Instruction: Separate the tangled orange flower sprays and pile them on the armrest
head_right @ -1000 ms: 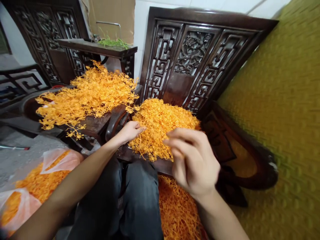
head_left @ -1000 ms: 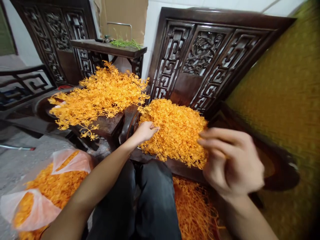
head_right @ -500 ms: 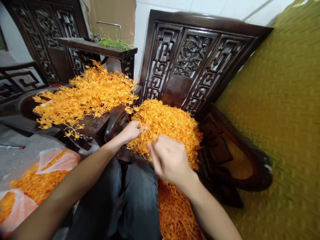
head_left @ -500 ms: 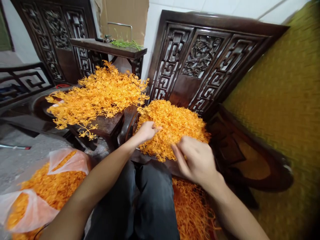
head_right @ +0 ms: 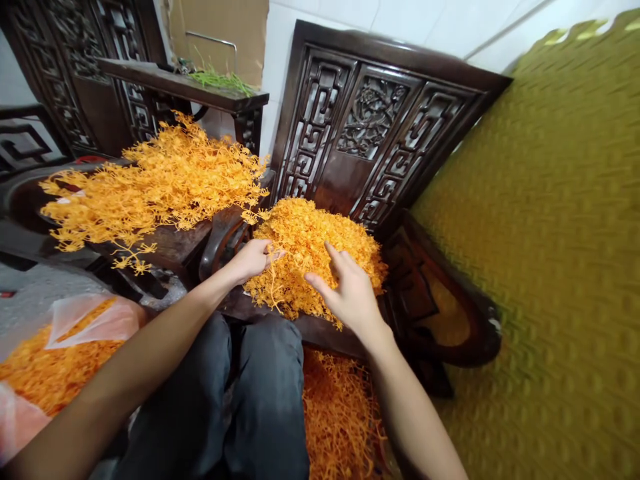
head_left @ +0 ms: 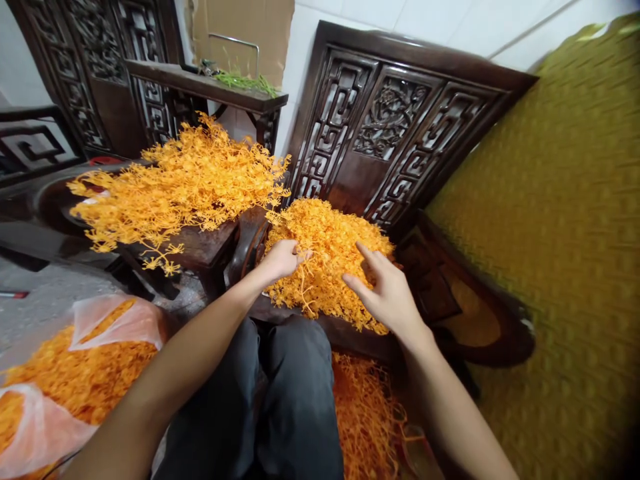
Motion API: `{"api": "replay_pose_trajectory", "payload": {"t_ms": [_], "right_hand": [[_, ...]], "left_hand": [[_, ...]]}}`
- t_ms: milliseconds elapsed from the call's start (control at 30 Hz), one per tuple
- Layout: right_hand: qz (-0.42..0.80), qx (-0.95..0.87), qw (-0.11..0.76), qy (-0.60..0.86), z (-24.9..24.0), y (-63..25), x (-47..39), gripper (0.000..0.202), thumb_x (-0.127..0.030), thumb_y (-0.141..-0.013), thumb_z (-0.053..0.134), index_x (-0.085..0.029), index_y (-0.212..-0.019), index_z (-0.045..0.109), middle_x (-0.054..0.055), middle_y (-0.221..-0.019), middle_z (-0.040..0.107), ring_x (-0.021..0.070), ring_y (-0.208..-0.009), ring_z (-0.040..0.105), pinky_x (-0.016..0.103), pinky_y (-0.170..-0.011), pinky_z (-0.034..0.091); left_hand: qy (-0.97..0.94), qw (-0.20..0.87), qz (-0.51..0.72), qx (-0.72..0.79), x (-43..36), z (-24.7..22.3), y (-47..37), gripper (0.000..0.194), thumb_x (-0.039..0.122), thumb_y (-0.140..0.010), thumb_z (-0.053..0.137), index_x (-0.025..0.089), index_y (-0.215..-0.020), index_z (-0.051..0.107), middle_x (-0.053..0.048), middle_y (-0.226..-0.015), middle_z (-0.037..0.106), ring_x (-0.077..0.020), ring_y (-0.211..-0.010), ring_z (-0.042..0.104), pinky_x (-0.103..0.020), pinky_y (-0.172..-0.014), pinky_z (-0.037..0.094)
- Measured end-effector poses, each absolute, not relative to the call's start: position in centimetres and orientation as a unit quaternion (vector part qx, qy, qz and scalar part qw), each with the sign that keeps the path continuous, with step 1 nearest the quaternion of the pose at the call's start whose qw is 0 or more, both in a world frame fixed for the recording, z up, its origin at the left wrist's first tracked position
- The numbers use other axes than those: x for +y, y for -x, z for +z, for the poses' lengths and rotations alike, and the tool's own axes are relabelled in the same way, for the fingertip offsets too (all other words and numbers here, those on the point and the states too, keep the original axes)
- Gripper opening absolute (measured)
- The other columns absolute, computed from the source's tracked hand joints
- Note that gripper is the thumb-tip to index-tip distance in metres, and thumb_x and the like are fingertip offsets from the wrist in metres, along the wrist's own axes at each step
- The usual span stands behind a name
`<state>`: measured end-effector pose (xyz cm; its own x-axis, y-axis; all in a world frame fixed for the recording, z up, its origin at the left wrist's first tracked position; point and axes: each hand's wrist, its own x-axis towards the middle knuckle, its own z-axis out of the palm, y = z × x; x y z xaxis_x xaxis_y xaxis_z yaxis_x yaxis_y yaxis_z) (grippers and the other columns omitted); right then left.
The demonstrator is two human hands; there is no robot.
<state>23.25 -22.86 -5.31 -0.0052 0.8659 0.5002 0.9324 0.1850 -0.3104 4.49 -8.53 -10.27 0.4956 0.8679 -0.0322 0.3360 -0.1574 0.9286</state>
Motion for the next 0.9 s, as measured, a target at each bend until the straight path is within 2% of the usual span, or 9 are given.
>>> {"api": "replay_pose_trajectory", "payload": {"t_ms": [167,267,333,400,467,533,633,767,900], "right_hand": [[-0.056,-0.746,0.279,0.602,-4.7,-22.1,-21.3,0.043,-0.047,-0.103,0.045,-0.016,-0.090,0.070,0.009,-0.083,0.063,0.0197,-0.072,0.059,0.034,-0.067,0.046],[-0.067,-0.728,0.307,0.609,-2.9,-22.8,-21.9,0.042,-0.050,-0.101,0.050,-0.015,-0.114,0.070,0.009,-0.089,0.067,0.0200,-0.076,0.060,0.034,-0.071,0.046],[-0.017,-0.727,0.292,0.621,-2.4,-23.8,-22.1,0.064,-0.058,-0.094,0.059,-0.014,-0.141,0.057,0.008,-0.092,0.068,0.0205,-0.076,0.060,0.035,-0.072,0.047],[0.060,-0.732,0.254,0.630,-2.6,-24.7,-21.9,0.084,-0.065,-0.088,0.062,-0.011,-0.151,0.046,0.005,-0.084,0.067,0.0201,-0.070,0.057,0.035,-0.067,0.045],[0.150,-0.740,0.233,0.613,-3.6,-25.2,-21.3,0.077,-0.066,-0.090,0.059,-0.013,-0.145,0.053,0.002,-0.076,0.062,0.0185,-0.065,0.053,0.033,-0.063,0.043],[0.224,-0.742,0.253,0.579,-4.7,-25.1,-20.6,0.056,-0.064,-0.093,0.054,-0.017,-0.119,0.068,0.000,-0.073,0.059,0.0167,-0.065,0.050,0.031,-0.063,0.042],[0.267,-0.707,0.344,0.558,-5.9,-24.4,-20.2,0.045,-0.061,-0.096,0.051,-0.020,-0.079,0.059,-0.001,-0.069,0.051,0.0139,-0.064,0.045,0.029,-0.063,0.040],[0.250,-0.650,0.410,0.589,-6.7,-22.9,-20.1,0.041,-0.059,-0.095,0.055,-0.021,-0.081,0.055,-0.002,-0.070,0.049,0.0134,-0.065,0.043,0.028,-0.062,0.039],[0.251,-0.610,0.445,0.606,-7.5,-21.6,-20.0,0.038,-0.061,-0.093,0.057,-0.023,-0.094,0.053,-0.002,-0.073,0.052,0.0132,-0.061,0.041,0.027,-0.055,0.036]], "left_hand": [[-0.720,0.505,0.270,0.391,-9.1,-9.9,-4.9,0.045,0.046,-0.082,0.073,0.020,-0.064,0.041,0.006,-0.052,0.039,-0.0076,-0.048,0.030,-0.025,-0.049,0.017],[-0.717,0.532,0.282,0.351,-9.5,-9.5,-4.7,0.048,0.051,-0.080,0.074,0.019,-0.065,0.042,0.006,-0.055,0.040,-0.0061,-0.049,0.030,-0.024,-0.049,0.018],[-0.699,0.571,0.283,0.324,-9.8,-9.3,-4.6,0.047,0.052,-0.079,0.075,0.019,-0.069,0.043,0.007,-0.056,0.038,-0.0055,-0.048,0.030,-0.023,-0.048,0.019],[-0.673,0.612,0.275,0.312,-10.0,-9.2,-4.5,0.044,0.050,-0.080,0.075,0.020,-0.072,0.043,0.007,-0.057,0.038,-0.0053,-0.045,0.031,-0.023,-0.047,0.019],[-0.646,0.643,0.267,0.312,-10.1,-9.1,-4.4,0.041,0.046,-0.082,0.074,0.021,-0.072,0.042,0.007,-0.057,0.039,-0.0052,-0.043,0.031,-0.023,-0.045,0.018],[-0.633,0.658,0.262,0.312,-10.2,-8.9,-4.4,0.039,0.045,-0.085,0.071,0.021,-0.072,0.043,0.006,-0.056,0.041,-0.0051,-0.042,0.031,-0.023,-0.044,0.018],[-0.652,0.654,0.252,0.288,-10.6,-8.2,-4.0,0.037,0.048,-0.084,0.072,0.020,-0.075,0.050,0.004,-0.059,0.047,-0.0052,-0.043,0.036,-0.022,-0.043,0.022],[-0.635,0.693,0.234,0.248,-11.4,-7.6,-3.9,0.043,0.047,-0.075,0.082,0.017,-0.093,0.057,-0.002,-0.079,0.063,-0.0051,-0.050,0.047,-0.022,-0.047,0.030],[-0.600,0.711,0.278,0.240,-11.8,-7.8,-4.8,0.052,0.046,-0.066,0.089,0.017,-0.097,0.058,0.001,-0.078,0.061,-0.0041,-0.051,0.045,-0.022,-0.049,0.031]]}}
